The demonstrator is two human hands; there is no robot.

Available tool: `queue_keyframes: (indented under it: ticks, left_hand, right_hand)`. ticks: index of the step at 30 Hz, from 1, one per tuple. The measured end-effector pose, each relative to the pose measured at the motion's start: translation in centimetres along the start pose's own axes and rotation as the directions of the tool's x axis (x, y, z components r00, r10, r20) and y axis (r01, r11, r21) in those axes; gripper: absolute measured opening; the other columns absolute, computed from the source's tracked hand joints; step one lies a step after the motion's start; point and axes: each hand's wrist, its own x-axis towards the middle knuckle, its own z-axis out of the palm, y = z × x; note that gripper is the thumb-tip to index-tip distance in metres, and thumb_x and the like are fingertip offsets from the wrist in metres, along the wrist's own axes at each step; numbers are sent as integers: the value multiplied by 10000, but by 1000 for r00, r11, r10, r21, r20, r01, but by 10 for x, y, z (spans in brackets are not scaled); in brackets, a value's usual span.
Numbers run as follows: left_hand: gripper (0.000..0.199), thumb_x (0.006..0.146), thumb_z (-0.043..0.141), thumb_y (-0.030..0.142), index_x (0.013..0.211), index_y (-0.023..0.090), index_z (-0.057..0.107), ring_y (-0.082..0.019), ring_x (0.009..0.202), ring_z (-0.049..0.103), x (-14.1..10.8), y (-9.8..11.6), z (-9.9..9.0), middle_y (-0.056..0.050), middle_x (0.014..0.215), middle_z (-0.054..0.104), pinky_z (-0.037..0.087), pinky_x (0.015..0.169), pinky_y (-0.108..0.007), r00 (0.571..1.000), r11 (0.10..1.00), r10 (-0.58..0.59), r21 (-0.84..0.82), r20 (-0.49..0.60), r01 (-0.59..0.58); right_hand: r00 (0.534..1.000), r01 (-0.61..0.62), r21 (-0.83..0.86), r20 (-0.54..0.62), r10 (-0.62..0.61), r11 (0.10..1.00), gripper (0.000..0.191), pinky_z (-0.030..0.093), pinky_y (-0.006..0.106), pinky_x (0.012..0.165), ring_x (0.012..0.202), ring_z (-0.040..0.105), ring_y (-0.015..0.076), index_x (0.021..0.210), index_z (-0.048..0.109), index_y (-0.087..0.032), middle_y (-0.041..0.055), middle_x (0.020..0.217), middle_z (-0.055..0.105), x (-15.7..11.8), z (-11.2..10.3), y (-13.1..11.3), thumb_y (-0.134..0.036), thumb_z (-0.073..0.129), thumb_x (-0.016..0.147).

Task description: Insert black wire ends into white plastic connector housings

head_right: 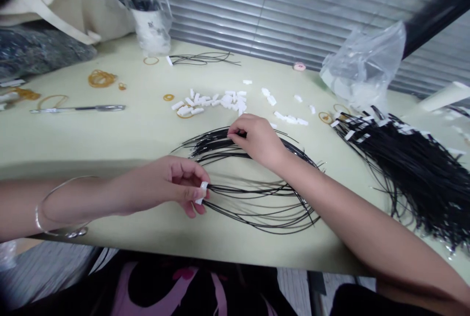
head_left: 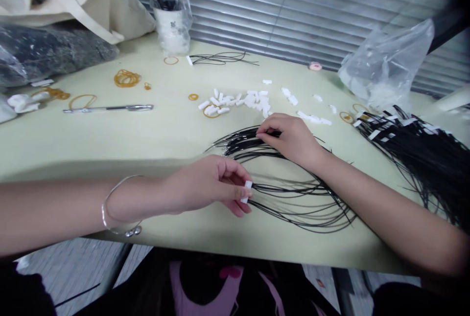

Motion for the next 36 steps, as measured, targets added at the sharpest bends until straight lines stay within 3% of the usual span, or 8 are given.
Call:
queue_keyframes:
  ticks: [8,11,14,19,23,27,31,36]
  left_hand:
    - [142,757,648,166,868,132,567,-139,729,674,-2,-4,-1,25,683,608,548,717,-251,995,987,79,-133,-66,-87]
    - [144,755,657,159,862,127,567,-130,731,671,0,-4,-3,10,702,626,536,714,-231,994,970,80,-222,-75,-95]
    - [118,766,642,134,853,127,562,-133,732,674,1,-2,-3,11,692,627,529,713,-226,993,954,74,-283,-90,-97]
    - [120,769,630,112,861,124,553,-146,742,673,0,-2,-3,11,697,613,532,690,-227,992,950,98,-289,-83,-118]
    - [116,778,628,141,871,120,562,-137,736,664,0,-3,-3,-2,712,614,537,675,-229,993,971,104,-211,-51,-113]
    - [132,772,632,140,882,128,561,-138,715,666,1,-3,-4,12,687,608,541,684,-249,993,978,112,-173,-38,-117]
    - [95,782,611,152,848,133,546,-125,676,662,0,-3,-4,21,677,616,535,675,-251,996,993,94,-67,8,-93]
    - [96,791,603,205,842,144,549,-95,654,646,-3,-3,-3,-9,710,672,504,669,-215,996,984,78,158,52,-86]
  right_hand:
    - [998,15,-64,-67,-20,998,59,424,270,664,748,530,142,838,531,-183,35,814,575,-15,-18,-22,-171,474,844]
    - [998,51,-120,-17,-53,991,31,391,244,555,607,475,108,815,501,-185,7,710,532,-28,-37,-49,-163,488,833]
    - [988,151,-154,5,-152,977,75,400,251,578,635,490,114,875,533,-184,24,738,540,-38,-56,-69,-147,488,829]
    - [974,183,-136,162,-160,974,103,419,291,613,696,528,164,803,580,-188,53,744,558,-37,-68,-66,-182,481,832]
    - [953,173,-128,273,-134,977,136,428,277,646,746,546,153,882,588,-167,53,827,584,-37,-60,-59,-211,463,854]
    - [962,122,-106,257,-91,987,258,441,262,713,852,570,147,1096,543,-162,54,966,609,-38,-47,-63,-274,429,894]
    - [987,65,-115,156,-46,991,215,440,251,720,837,566,138,1033,574,-158,52,956,610,-29,-29,-58,-264,474,875]
    - [987,28,-79,161,-15,996,96,429,255,702,811,545,148,878,602,-160,41,879,594,-17,-1,-40,-200,531,829]
